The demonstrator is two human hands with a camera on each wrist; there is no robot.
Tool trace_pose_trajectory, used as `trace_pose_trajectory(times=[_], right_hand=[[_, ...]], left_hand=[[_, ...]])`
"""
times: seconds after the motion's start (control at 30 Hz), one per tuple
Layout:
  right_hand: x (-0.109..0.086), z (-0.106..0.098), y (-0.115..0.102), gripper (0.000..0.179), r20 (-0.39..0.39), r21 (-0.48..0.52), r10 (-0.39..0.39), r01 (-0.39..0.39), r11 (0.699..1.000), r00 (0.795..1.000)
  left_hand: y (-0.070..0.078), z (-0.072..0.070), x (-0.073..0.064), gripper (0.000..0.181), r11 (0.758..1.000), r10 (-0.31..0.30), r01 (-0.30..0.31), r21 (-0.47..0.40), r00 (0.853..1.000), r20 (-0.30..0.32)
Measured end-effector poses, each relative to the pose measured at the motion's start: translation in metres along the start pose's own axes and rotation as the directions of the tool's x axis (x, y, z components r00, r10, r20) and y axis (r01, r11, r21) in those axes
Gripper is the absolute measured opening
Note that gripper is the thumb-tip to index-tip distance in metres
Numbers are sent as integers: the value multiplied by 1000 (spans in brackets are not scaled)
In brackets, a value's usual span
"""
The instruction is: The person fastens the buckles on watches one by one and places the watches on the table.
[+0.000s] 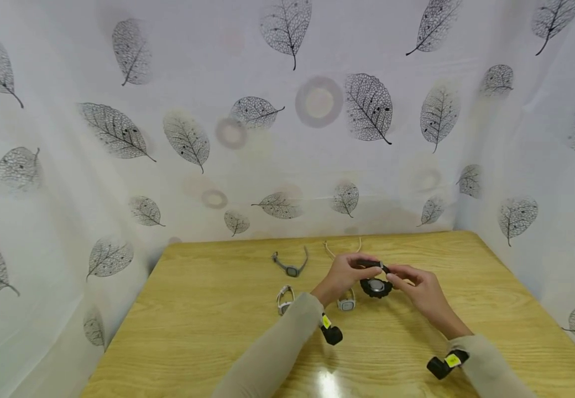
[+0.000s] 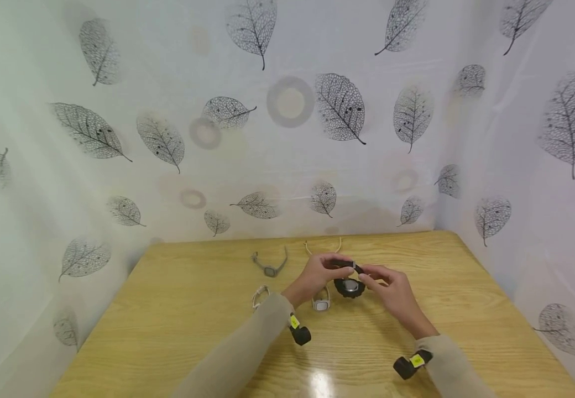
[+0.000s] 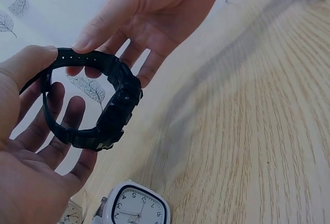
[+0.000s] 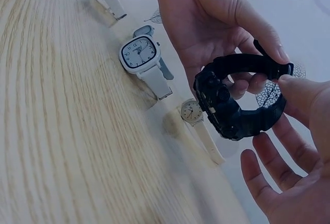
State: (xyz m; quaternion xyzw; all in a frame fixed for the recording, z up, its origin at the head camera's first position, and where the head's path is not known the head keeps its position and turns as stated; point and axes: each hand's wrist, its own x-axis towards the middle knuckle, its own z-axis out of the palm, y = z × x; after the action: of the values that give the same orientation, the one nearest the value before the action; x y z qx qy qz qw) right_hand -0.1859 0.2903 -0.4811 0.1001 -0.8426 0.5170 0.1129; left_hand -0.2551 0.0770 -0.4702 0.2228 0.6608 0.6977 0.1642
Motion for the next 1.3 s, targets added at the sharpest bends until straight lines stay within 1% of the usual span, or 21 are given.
trace_pose_trajectory(times=[0.17, 0.3, 0.5, 0.6, 0.77, 0.93, 1.07, 1.2, 1.3], right_hand=[[0, 2, 1, 34, -1, -34, 16, -16, 999, 1000], [-1, 2, 2, 35, 5, -28, 20, -20, 999, 1000], [-1, 3, 0, 34, 5, -33, 21, -21, 999, 1000], [0, 4, 0, 34, 5, -26, 17, -17, 1000, 1000], [0, 4, 1, 33, -4, 22, 11, -11, 1000, 1000], [1, 3, 1, 34, -8, 43, 7, -7, 999, 1000], [4, -2, -1, 36, 6, 34, -25, 25, 999, 1000], [12, -13, -9, 35, 13, -8, -66, 66, 998, 998], [20, -21, -20, 34, 27, -74, -102, 104, 992, 994]], left_hand=[[0, 0, 0, 17, 999, 11, -11, 37, 1000, 3], [0, 0, 1, 18, 999, 16, -17, 45, 1000, 5], [-1, 1, 2, 16, 997, 8, -10, 72, 999, 32], [-2, 1, 1, 15, 997, 8, -11, 80, 999, 38], [-2, 2, 1, 15, 997, 19, -21, 79, 999, 30], [0, 7, 2, 16, 998, 23, -22, 65, 1000, -8], [2, 10, 2, 16, 998, 26, -23, 61, 998, -54], [4, 11, 4, 15, 996, 43, -36, 76, 994, -97], [4, 11, 5, 15, 991, 54, -38, 126, 990, -129]])
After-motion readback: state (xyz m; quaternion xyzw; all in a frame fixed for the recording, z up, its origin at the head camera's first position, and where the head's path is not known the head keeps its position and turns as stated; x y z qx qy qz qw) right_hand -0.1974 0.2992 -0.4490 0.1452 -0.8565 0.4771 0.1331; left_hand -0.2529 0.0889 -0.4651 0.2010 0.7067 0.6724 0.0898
